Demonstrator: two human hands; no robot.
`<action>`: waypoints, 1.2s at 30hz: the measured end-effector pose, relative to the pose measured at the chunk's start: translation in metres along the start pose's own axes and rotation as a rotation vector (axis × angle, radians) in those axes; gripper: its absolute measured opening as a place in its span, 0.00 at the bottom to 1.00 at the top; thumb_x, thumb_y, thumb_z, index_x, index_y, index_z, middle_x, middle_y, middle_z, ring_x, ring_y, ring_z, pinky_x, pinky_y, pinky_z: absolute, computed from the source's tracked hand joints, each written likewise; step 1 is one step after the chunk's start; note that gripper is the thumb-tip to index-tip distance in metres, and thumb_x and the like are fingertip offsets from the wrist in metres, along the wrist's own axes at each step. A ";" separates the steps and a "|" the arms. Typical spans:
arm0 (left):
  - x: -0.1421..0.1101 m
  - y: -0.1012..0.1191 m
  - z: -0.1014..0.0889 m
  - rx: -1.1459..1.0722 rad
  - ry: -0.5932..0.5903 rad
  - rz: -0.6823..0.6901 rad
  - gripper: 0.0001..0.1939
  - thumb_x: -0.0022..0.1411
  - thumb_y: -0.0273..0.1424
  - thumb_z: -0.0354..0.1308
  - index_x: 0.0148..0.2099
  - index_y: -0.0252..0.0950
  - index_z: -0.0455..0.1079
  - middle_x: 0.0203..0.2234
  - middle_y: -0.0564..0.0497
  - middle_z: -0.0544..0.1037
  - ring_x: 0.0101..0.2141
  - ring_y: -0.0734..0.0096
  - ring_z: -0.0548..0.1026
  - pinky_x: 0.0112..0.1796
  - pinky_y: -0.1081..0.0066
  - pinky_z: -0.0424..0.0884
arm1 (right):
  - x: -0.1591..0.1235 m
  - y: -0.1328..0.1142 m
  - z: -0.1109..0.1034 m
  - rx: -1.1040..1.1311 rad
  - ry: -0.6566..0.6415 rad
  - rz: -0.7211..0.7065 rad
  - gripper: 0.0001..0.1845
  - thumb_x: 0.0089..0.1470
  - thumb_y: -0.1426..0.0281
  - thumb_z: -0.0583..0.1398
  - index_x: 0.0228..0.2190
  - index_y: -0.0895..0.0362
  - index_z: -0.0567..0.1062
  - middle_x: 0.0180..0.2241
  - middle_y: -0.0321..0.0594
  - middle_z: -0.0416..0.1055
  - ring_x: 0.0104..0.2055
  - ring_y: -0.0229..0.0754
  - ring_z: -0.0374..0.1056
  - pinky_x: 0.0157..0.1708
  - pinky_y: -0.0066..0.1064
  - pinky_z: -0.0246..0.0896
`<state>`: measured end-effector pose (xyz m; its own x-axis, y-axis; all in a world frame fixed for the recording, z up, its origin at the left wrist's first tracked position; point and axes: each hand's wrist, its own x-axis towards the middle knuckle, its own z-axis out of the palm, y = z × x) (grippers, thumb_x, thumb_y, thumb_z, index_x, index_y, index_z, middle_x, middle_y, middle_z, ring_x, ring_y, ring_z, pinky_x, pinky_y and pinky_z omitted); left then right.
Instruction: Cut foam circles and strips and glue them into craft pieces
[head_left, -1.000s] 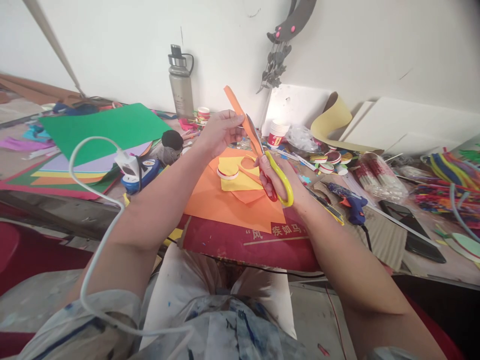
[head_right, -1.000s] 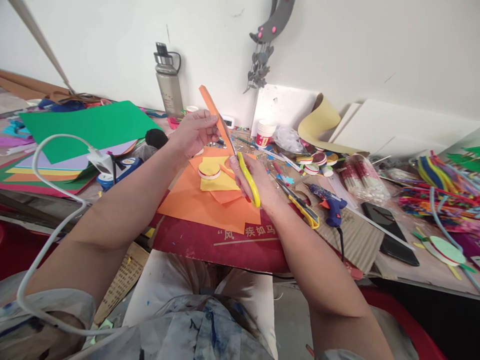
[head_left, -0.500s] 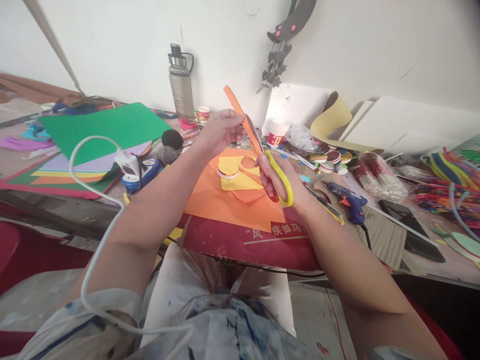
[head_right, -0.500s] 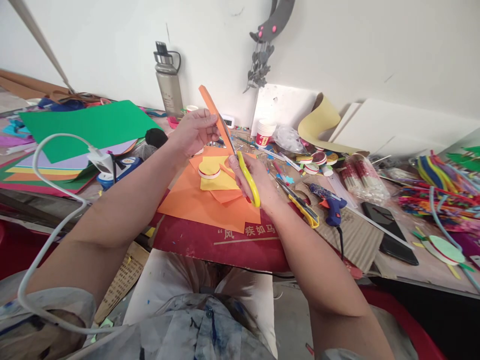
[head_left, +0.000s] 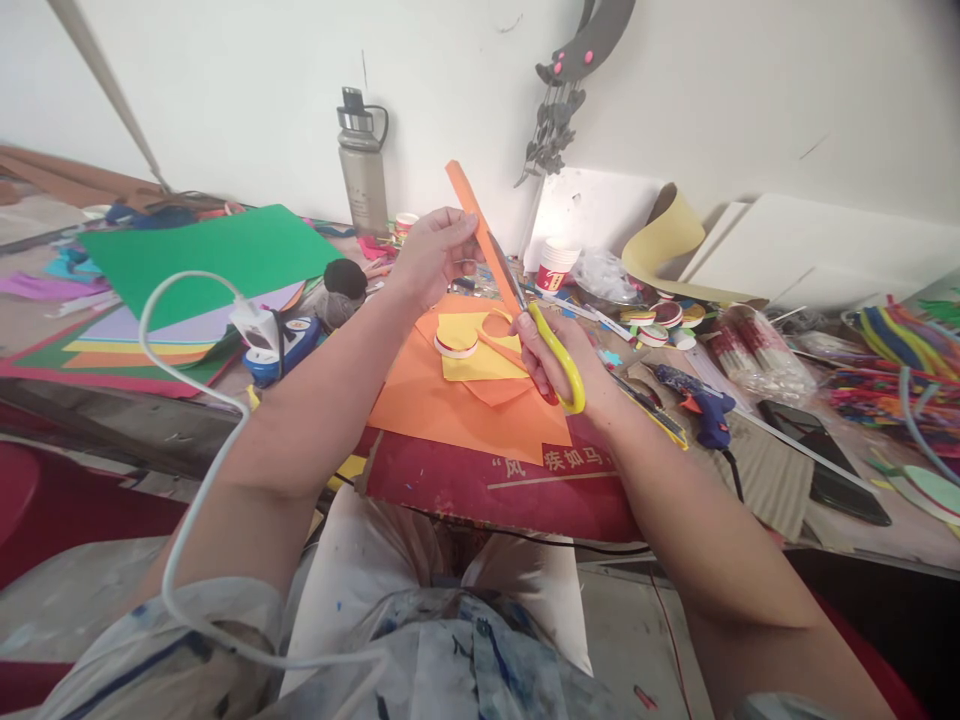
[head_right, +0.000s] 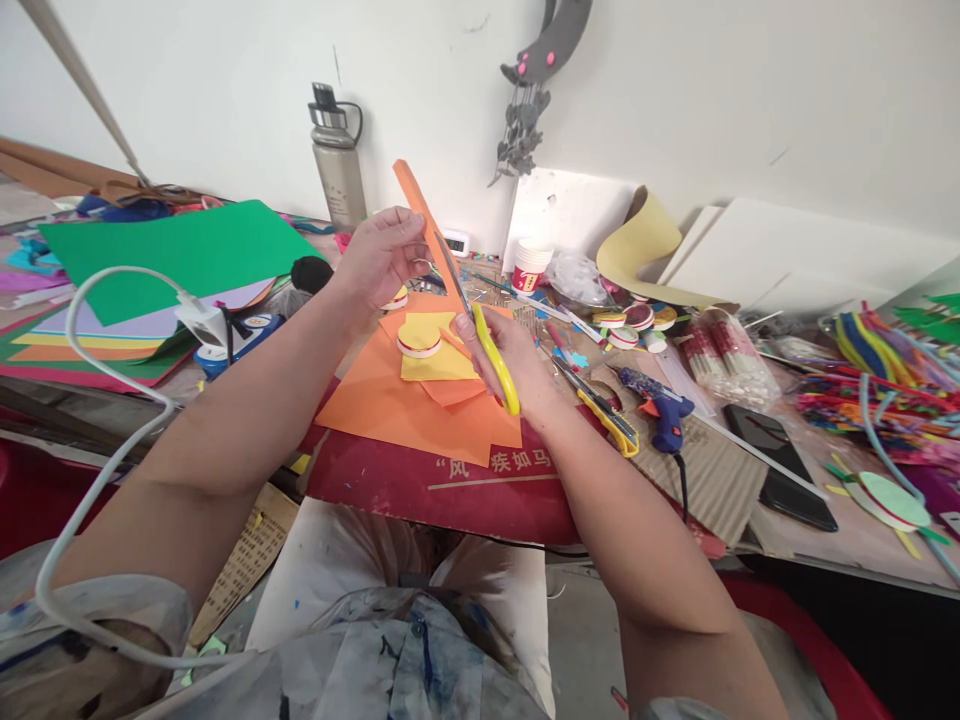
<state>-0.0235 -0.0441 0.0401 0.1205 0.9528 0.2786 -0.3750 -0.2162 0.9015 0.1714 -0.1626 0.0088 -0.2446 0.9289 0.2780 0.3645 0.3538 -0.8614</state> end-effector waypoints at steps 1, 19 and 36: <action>0.001 0.000 -0.001 0.003 0.003 0.003 0.17 0.70 0.34 0.70 0.33 0.38 0.65 0.25 0.57 0.76 0.26 0.78 0.81 0.30 0.77 0.71 | 0.000 0.000 0.000 -0.008 0.000 -0.010 0.38 0.60 0.28 0.57 0.34 0.52 0.70 0.18 0.30 0.62 0.15 0.33 0.57 0.13 0.27 0.52; -0.002 -0.005 0.003 0.005 -0.070 -0.008 0.17 0.71 0.31 0.68 0.33 0.38 0.65 0.26 0.55 0.76 0.29 0.74 0.81 0.33 0.73 0.76 | -0.001 -0.001 0.003 0.041 0.006 0.002 0.40 0.58 0.26 0.56 0.35 0.51 0.69 0.19 0.29 0.62 0.14 0.32 0.56 0.11 0.27 0.51; -0.003 -0.004 0.004 -0.056 -0.115 -0.003 0.16 0.77 0.27 0.59 0.33 0.36 0.66 0.26 0.55 0.77 0.24 0.81 0.77 0.28 0.77 0.69 | -0.001 0.001 0.003 0.042 0.015 0.001 0.39 0.59 0.27 0.57 0.35 0.52 0.70 0.18 0.29 0.61 0.15 0.33 0.56 0.11 0.28 0.50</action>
<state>-0.0189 -0.0474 0.0372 0.2248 0.9222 0.3147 -0.4250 -0.1979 0.8833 0.1689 -0.1640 0.0064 -0.2303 0.9310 0.2831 0.3265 0.3480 -0.8788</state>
